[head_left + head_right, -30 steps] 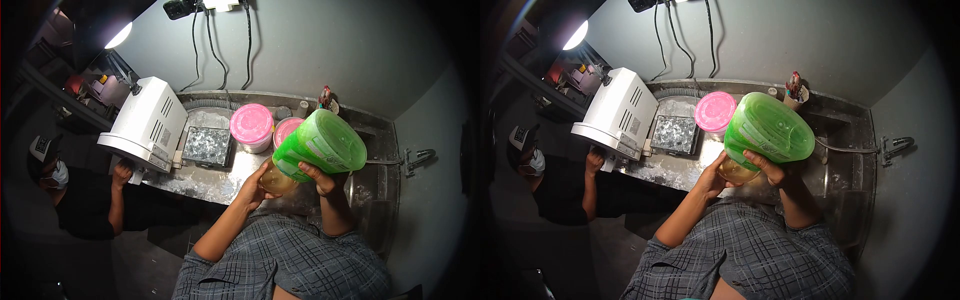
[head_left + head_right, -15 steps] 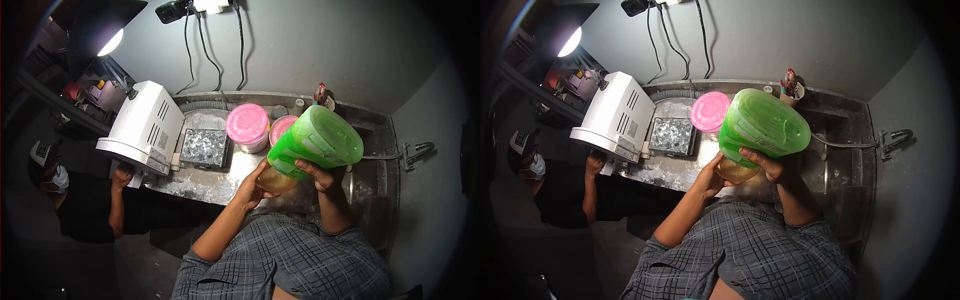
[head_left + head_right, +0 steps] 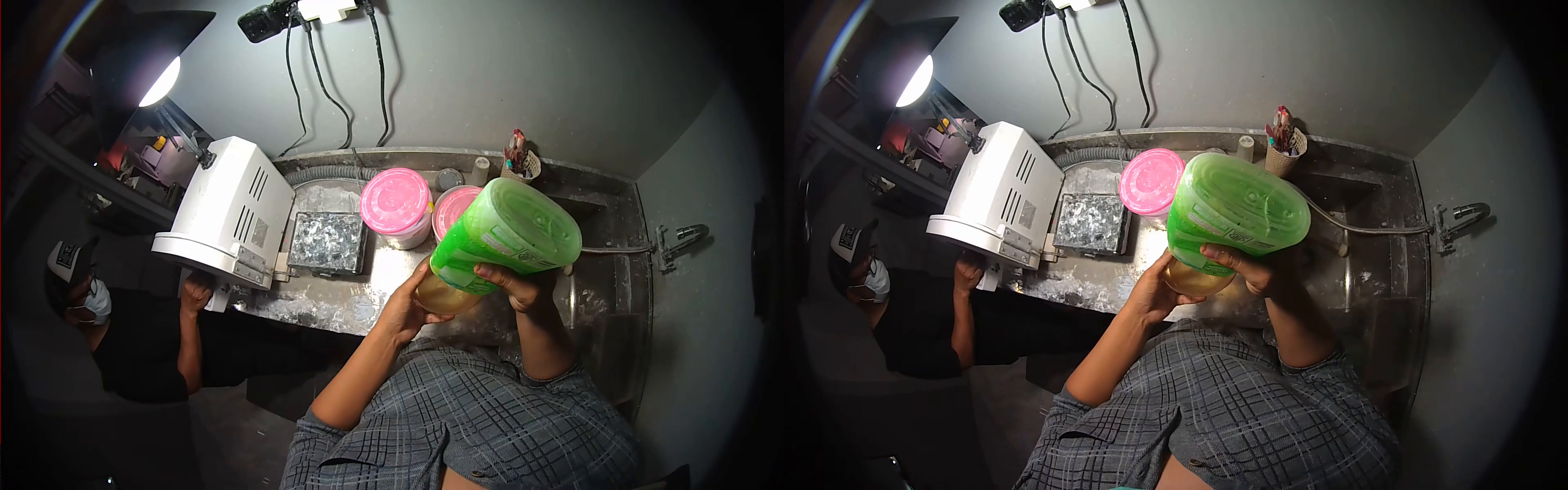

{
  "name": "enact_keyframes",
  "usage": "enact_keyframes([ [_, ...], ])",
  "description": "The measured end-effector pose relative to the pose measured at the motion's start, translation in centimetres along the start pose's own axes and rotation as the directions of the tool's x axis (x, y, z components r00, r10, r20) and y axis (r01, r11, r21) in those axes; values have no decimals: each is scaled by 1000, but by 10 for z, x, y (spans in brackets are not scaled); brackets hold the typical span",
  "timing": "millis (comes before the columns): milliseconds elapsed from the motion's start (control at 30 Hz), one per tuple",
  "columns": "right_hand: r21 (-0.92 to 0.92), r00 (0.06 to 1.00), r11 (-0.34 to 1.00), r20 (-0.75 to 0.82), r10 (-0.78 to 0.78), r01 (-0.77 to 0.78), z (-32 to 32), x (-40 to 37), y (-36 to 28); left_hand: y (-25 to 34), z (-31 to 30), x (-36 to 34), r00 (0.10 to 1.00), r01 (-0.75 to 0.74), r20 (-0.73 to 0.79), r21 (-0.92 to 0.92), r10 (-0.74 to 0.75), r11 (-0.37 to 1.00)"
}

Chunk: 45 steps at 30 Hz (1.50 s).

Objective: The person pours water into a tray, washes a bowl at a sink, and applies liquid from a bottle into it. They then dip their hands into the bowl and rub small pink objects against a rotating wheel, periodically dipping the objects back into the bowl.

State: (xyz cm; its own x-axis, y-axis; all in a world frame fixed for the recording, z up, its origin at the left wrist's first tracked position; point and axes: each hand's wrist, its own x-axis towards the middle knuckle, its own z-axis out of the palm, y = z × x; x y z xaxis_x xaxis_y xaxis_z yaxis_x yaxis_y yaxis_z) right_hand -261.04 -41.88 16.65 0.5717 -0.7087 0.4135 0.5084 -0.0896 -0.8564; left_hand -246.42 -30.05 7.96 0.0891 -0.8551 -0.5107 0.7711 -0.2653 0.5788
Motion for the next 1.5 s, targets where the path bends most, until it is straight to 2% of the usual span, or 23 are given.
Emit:
enact_keyframes([
  [267, 36, 989, 990, -62, 135, -133, -12, -3, 9, 2, 2, 4, 1000, 3, 15, 22, -4, 1000],
  [333, -234, 999, 972, -3, -37, 36, -22, -1, 12, 1, 2, 5, 1000, 10, 16, 31, -10, 999],
  [367, -234, 999, 972, -8, -37, 34, -23, -1, 10, 1, 3, 6, 1000, 13, 18, 40, -14, 999],
  [433, 12, 984, 996, -158, 88, -87, -24, 2, 3, -1, 0, 10, 1000, 10, 28, 37, -11, 999],
  [500, -86, 987, 996, -157, -43, 29, -45, 0, 26, -2, 2, 11, 999, 6, 44, 35, -7, 999],
  [567, 66, 912, 997, -409, -1, 31, -52, 3, 34, -1, 9, 10, 999, -20, 31, 12, 19, 1000],
  [600, 249, 852, 968, -502, 146, -19, -56, 5, 35, -1, 8, 12, 999, -16, 35, 12, 16, 1000],
  [700, 603, 759, 774, -408, 507, -192, -96, 11, 25, -5, 3, 13, 997, 33, 70, -11, -32, 999],
  [833, 860, 779, 495, -225, 586, -123, -189, 24, 47, -9, 0, 10, 1000, 0, 10, -58, 1, 998],
  [867, 983, 776, 182, -99, 623, -20, -213, 24, 54, -9, -2, 9, 1000, -8, -5, -72, 7, 997],
  [900, 957, 754, 290, -196, 627, 8, -241, 32, 71, -9, -6, 9, 1000, -11, -4, -75, 11, 997],
  [967, 1000, 702, 27, -18, 712, -1, -282, 53, 76, -11, -18, 6, 999, -8, -32, -101, 4, 995],
  [1000, 1000, 703, 26, -10, 712, -12, -301, 64, 85, -12, -27, 4, 999, -17, -34, -106, 14, 994],
  [1167, 959, 450, 151, -27, 892, -241, -352, 106, 138, -12, -44, -19, 990, -120, -98, -201, 102, 972],
  [1200, 748, 655, 520, -153, 740, -413, -398, 102, 189, -15, -48, -23, 983, -144, -141, -226, 114, 963],
  [1233, 860, 595, 370, -99, 797, -353, -396, 110, 186, -16, -56, -29, 975, -155, -192, -227, 112, 962],
  [1267, 743, 688, 519, -110, 717, -422, -383, 112, 180, -21, -66, -35, 971, -173, -209, -259, 120, 950],
  [1300, 656, 794, 489, 301, 529, -575, -419, 116, 202, -23, -72, -41, 964, -209, -220, -267, 152, 941],
  [1333, 814, 490, 470, -274, 828, -340, -384, 131, 178, -21, -69, -51, 953, -252, -242, -296, 183, 921],
  [1367, 854, 389, 429, -303, 870, -296, -402, 141, 183, -26, -76, -57, 949, -278, -239, -313, 208, 908],
  [1400, 727, 646, 503, -108, 756, -468, -466, 129, 223, -31, -84, -63, 940, -308, -249, -321, 235, 895],
  [1433, 910, 313, 157, -32, 949, -383, -473, 141, 221, -34, -88, -72, 936, -327, -246, -336, 253, 883],
  [1500, 863, 262, 296, -199, 944, -410, -458, 152, 216, -36, -91, -87, 911, -396, -259, -341, 320, 853],
])
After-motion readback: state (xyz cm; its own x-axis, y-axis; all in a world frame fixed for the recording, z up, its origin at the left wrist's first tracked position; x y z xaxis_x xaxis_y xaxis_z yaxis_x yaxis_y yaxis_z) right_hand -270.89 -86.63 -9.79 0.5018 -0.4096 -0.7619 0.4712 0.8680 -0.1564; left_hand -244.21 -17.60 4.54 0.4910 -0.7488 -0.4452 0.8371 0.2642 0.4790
